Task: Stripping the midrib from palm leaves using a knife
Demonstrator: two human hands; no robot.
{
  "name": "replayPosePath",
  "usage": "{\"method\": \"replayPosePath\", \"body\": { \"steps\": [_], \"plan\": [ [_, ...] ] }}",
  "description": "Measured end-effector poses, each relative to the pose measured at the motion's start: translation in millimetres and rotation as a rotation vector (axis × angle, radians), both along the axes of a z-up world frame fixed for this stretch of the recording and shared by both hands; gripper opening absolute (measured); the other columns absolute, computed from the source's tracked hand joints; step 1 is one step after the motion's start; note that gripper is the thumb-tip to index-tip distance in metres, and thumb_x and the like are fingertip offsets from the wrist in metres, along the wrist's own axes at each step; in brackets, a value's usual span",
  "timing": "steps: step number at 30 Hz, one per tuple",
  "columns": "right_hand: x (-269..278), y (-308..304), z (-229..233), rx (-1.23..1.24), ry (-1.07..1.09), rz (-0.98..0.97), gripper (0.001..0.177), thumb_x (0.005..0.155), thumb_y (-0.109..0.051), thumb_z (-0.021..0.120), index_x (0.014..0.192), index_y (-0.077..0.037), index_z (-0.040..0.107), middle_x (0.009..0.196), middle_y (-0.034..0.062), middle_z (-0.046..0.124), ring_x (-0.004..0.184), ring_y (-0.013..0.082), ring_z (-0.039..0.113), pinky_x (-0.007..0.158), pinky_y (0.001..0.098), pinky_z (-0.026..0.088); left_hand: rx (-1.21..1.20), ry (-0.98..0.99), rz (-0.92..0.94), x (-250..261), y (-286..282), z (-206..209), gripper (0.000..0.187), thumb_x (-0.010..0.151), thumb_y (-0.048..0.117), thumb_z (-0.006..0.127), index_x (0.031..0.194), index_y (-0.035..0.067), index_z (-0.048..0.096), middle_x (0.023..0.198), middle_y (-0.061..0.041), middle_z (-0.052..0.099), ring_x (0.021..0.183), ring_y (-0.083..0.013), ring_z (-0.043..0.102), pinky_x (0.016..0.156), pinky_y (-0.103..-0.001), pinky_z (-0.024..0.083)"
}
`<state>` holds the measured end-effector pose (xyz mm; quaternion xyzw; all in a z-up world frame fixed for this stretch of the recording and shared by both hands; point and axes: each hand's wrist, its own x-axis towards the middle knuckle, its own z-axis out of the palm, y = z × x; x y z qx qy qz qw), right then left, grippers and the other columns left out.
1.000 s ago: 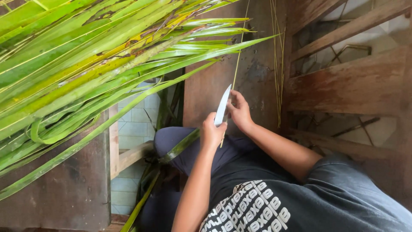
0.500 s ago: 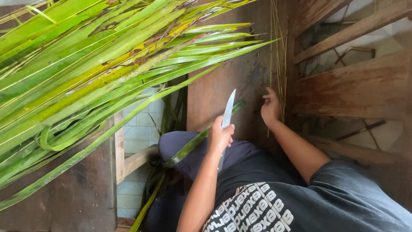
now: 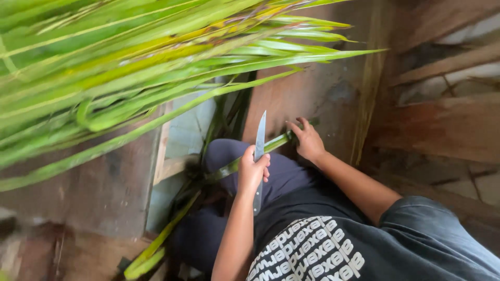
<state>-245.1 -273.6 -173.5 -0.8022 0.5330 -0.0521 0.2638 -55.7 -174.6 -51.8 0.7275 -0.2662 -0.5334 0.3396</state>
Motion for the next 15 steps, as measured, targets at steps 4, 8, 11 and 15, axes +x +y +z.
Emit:
{"method": "replayPosePath", "body": {
  "steps": [4,8,11,15],
  "plan": [
    [17,-9,-28,0.070,0.044,0.138,0.056,0.074,-0.014,0.075,0.127,-0.025,0.059,0.146,0.0115,0.035,0.116,0.0441,0.059,0.096,0.0480,0.054,-0.068,0.058,0.209,14,33,4,0.032,0.084,0.011,0.062,0.114,-0.001,0.060,0.062,-0.017,0.065,0.034,-0.0199,0.058,0.032,-0.027,0.050],
    [42,-19,-17,0.015,-0.014,0.303,0.049,0.072,-0.023,0.075,0.120,-0.022,0.064,0.121,0.0115,0.058,0.102,0.0397,0.067,0.088,0.0469,0.056,-0.151,0.083,0.368,31,68,-2,0.039,0.083,0.010,0.065,0.118,-0.006,0.058,0.064,-0.018,0.066,0.034,-0.0198,0.058,0.031,-0.028,0.051],
    [76,-12,21,-0.107,-0.133,0.419,0.048,0.072,-0.028,0.078,0.119,-0.024,0.067,0.114,0.0079,0.065,0.092,0.0327,0.069,0.079,0.0443,0.057,-0.178,0.061,0.488,41,96,2,0.047,0.083,0.011,0.065,0.123,-0.010,0.053,0.063,-0.018,0.066,0.033,-0.0193,0.057,0.030,-0.028,0.051],
    [134,9,75,-0.276,-0.152,0.545,0.047,0.072,-0.029,0.078,0.118,-0.028,0.069,0.112,0.0018,0.065,0.088,0.0283,0.070,0.074,0.0448,0.059,-0.218,0.074,0.700,54,132,18,0.056,0.085,0.012,0.064,0.131,-0.013,0.046,0.067,-0.018,0.067,0.034,-0.0182,0.058,0.031,-0.026,0.052]
  ]
}}
